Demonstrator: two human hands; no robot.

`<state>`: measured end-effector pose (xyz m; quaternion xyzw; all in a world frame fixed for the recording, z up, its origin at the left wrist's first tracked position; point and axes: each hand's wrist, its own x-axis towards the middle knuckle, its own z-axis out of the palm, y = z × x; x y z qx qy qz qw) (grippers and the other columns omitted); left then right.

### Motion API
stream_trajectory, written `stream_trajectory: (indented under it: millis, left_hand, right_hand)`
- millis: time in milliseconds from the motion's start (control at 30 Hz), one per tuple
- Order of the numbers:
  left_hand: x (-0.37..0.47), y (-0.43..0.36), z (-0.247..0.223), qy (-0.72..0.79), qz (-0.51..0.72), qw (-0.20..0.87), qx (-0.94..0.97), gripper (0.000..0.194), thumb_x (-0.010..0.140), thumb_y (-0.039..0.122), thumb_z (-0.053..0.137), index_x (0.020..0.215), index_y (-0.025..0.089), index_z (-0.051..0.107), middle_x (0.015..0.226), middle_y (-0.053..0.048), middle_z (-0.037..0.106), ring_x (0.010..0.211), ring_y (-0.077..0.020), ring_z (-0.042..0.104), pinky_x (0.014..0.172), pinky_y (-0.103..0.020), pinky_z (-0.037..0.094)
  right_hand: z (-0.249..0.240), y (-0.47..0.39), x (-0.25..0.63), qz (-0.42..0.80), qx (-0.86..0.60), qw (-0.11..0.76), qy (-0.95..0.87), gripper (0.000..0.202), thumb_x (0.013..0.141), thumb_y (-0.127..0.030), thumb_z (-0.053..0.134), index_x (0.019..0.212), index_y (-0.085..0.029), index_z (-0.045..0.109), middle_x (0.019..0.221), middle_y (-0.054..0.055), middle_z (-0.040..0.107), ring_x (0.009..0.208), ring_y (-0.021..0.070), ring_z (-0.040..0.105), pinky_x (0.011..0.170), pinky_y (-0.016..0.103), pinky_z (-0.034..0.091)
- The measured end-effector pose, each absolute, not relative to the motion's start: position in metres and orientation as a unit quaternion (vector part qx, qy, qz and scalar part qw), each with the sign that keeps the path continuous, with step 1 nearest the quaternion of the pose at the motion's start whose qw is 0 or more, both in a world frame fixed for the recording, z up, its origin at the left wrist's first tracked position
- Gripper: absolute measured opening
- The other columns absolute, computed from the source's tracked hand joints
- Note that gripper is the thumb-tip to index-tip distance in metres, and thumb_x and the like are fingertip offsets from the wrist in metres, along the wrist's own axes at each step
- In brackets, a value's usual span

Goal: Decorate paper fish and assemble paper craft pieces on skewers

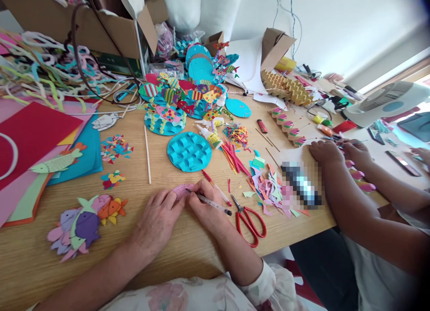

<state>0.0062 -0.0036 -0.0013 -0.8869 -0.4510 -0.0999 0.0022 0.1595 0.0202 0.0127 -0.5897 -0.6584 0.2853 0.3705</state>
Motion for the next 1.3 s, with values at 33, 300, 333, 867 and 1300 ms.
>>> stream_trajectory:
  millis: [33,300,333,867,1300]
  left_hand:
    - [0.0062,-0.0036,-0.0014,-0.451,-0.101,0.003,-0.887,0.036,0.083,0.006,0.049,0.117,0.014,0.057,0.091,-0.008,0.054,0.09,-0.025,0.048,0.077,-0.04,0.047]
    - [0.0062,-0.0031,-0.0029,-0.446,-0.111,0.026,-0.888,0.037,0.082,0.006,0.048,0.117,0.014,0.057,0.088,-0.008,0.053,0.087,-0.0245,0.047,0.075,-0.039,0.048]
    - [0.006,-0.003,-0.0029,-0.444,-0.113,0.026,-0.889,0.036,0.082,0.006,0.048,0.116,0.013,0.057,0.088,-0.008,0.053,0.087,-0.0246,0.047,0.075,-0.039,0.048]
    - [0.0056,-0.0035,-0.002,-0.457,-0.097,-0.003,-0.884,0.038,0.087,0.008,0.039,0.12,0.016,0.054,0.092,-0.009,0.055,0.092,-0.024,0.048,0.08,-0.04,0.046]
    - [0.0058,-0.0026,-0.0002,-0.449,-0.09,0.025,-0.889,0.039,0.084,0.005,0.043,0.119,0.015,0.055,0.087,-0.007,0.054,0.085,-0.0235,0.048,0.074,-0.038,0.048]
  right_hand:
    - [0.0124,0.02,0.1596,0.281,-0.59,0.372,-0.659,0.004,0.067,-0.017,0.044,0.066,-0.02,0.047,0.053,-0.005,0.049,0.047,0.0098,0.045,0.047,0.02,0.034]
    - [0.0145,0.0194,0.1605,0.295,-0.587,0.37,-0.657,0.006,0.066,-0.015,0.045,0.064,-0.021,0.044,0.052,-0.006,0.047,0.046,0.0093,0.043,0.047,0.02,0.033]
    - [0.0139,0.0195,0.1608,0.298,-0.587,0.374,-0.653,0.006,0.066,-0.015,0.045,0.064,-0.021,0.044,0.052,-0.006,0.047,0.046,0.0092,0.042,0.047,0.02,0.033]
    - [0.0131,0.02,0.1609,0.288,-0.594,0.367,-0.655,0.006,0.066,-0.015,0.045,0.066,-0.02,0.048,0.055,-0.005,0.049,0.048,0.0093,0.045,0.047,0.02,0.033]
    - [0.0145,0.0205,0.1617,0.28,-0.6,0.368,-0.653,0.007,0.064,-0.014,0.044,0.063,-0.021,0.045,0.053,-0.005,0.048,0.048,0.0096,0.043,0.047,0.02,0.032]
